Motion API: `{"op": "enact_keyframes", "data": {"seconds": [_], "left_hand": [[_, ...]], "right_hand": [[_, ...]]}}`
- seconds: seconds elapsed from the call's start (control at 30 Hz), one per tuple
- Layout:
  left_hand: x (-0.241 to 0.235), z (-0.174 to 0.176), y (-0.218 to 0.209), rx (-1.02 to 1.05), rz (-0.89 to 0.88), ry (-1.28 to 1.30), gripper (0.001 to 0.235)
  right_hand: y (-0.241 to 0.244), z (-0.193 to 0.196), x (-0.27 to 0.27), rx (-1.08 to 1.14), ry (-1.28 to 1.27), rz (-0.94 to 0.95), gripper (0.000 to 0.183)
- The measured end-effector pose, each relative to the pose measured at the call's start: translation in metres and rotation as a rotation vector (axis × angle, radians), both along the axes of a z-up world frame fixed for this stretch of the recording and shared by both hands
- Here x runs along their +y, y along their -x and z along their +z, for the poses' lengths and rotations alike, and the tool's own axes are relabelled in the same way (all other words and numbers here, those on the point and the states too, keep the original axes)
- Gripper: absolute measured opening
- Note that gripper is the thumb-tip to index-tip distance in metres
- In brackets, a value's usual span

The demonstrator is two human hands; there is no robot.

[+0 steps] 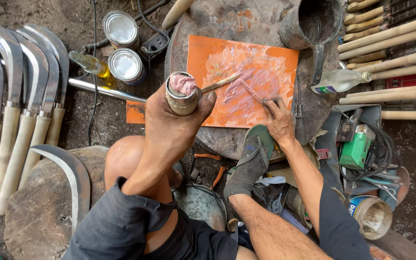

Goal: The person applies pink adhesive to the end of a wooden handle and inserts a curved metal blade into it. They then wipe away excess adhesive and inspect the assembled tool.

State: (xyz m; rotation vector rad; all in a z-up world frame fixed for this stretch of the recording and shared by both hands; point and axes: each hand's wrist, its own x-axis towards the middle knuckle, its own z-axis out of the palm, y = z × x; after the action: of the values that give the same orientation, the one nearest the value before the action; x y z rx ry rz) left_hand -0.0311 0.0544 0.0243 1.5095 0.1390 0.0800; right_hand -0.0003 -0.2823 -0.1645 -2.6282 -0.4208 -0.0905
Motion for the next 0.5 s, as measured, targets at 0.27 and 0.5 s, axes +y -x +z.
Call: {"op": "enact_keyframes", "data": {"seconds": [0.27,0.5], "left_hand": [[-0.005,-0.003,-0.003,-0.041,-0.004,0.052,0.018],[-0.01,-0.005,-0.002,-0.036,-0.014,0.075,0.016]], "right_hand": [[-0.006,0.011,0.01,0.149,-0.116,0.175,0.021],[-0.006,0.01,0.0,0.194,-0.122,0.279,0.023]]}}
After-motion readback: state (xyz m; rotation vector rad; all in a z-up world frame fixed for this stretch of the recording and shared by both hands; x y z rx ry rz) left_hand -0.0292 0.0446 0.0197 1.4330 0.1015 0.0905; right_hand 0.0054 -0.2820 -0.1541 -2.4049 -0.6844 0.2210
